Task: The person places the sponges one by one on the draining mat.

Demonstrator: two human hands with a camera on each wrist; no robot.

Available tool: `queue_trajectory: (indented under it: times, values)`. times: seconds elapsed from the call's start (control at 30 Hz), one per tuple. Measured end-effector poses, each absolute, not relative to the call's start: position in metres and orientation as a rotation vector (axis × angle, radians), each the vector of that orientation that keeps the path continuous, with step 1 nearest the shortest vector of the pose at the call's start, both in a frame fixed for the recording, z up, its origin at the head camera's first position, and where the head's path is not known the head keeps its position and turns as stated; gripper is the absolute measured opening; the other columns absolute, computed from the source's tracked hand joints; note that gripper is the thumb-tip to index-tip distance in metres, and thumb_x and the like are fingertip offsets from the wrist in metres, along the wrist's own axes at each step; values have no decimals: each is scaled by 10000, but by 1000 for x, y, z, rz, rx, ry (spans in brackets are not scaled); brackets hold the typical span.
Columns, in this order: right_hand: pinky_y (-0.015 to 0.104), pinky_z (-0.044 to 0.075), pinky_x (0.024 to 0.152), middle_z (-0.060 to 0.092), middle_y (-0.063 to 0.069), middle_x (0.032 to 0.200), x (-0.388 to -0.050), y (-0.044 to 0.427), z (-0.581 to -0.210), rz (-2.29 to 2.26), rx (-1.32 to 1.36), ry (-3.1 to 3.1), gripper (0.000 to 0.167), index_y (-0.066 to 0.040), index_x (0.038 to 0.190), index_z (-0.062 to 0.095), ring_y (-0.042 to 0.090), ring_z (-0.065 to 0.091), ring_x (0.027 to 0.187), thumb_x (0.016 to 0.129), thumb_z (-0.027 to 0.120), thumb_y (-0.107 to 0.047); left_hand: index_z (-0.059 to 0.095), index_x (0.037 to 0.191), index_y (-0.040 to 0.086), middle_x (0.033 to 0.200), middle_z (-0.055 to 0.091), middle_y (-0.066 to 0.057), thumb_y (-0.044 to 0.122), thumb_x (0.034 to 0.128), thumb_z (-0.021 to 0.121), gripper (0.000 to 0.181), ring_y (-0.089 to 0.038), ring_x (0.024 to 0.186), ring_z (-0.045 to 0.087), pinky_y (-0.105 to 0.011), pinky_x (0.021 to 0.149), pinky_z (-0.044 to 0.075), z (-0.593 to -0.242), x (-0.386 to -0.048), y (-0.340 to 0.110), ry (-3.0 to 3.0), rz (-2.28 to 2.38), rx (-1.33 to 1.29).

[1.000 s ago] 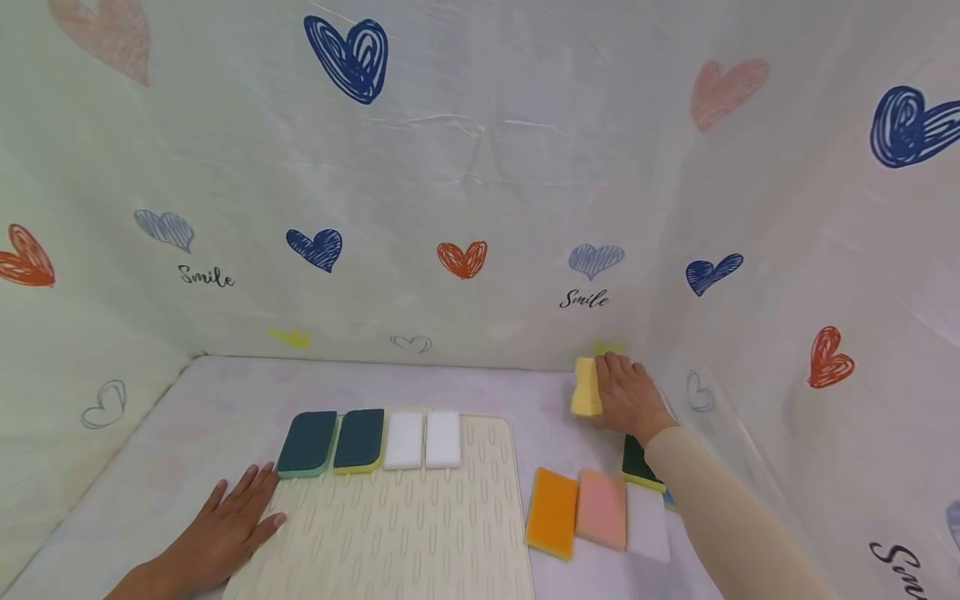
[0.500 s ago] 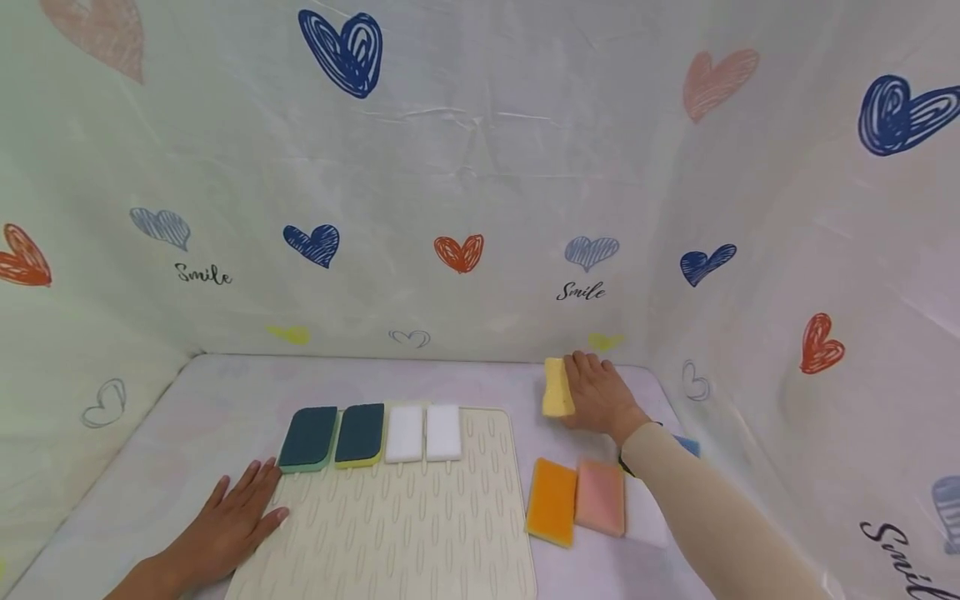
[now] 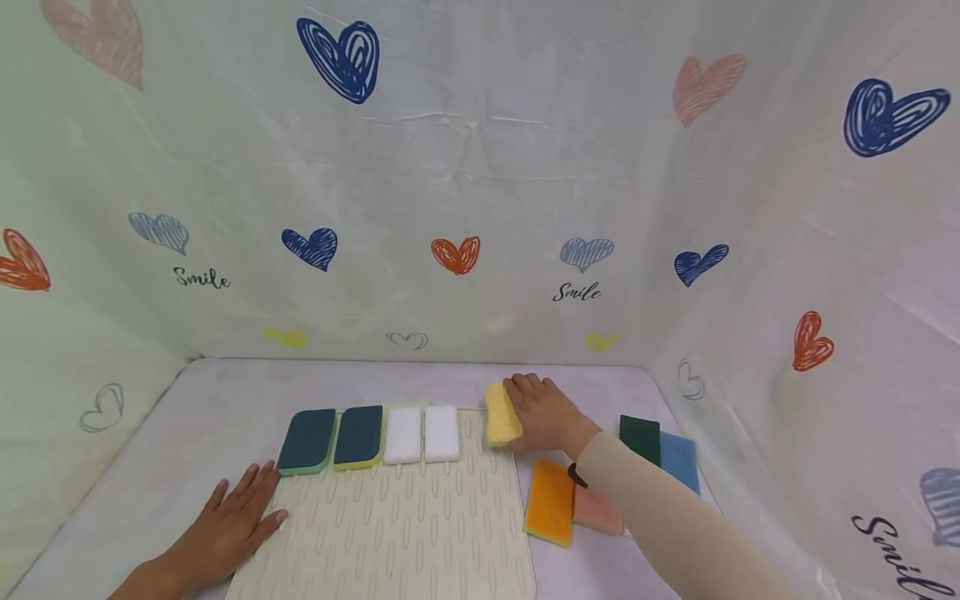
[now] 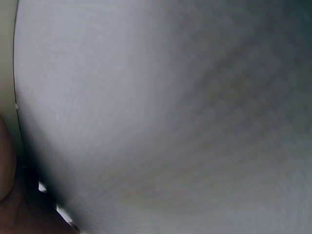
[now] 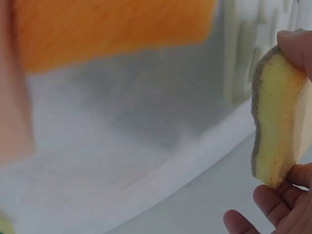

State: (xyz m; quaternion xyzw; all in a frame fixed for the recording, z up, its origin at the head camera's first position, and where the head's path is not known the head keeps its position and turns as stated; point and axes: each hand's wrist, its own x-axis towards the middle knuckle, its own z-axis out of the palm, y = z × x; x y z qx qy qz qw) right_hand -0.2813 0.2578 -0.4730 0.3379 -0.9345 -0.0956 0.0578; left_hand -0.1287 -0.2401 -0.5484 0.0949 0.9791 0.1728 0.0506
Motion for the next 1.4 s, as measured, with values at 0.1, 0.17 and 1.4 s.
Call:
queue_trajectory:
  times: [0.1,0.17,1.4]
  values:
    - [526,500,1070,537,191,1499,-279,248,-474,-280,1062,-2882,1043,21,1535,441,363,528,1331,833,766,-678,362,1595,-67,1683,305,-291,550,1022,611,878,-540,1550,249,-792,1204,111,-548,-129,-240,2984,512,287]
    - [527,487,1091,523,180,1522,-278,242,-475,-285,1077,-2921,1045,9,1552,427,359,517,1354,845,754,-687,368,1592,-68,1681,310,-290,552,1021,611,877,-543,1547,257,-794,1200,118,-547,-129,-239,2986,506,288]
    - [491,443,1155,463,108,1626,-281,212,-485,-372,981,-3143,1071,-52,1617,387,302,463,1448,854,728,-721,382,1584,-71,1679,318,-288,562,1032,589,865,-541,1543,268,-800,1193,123,-545,-128,-239,2989,440,296]
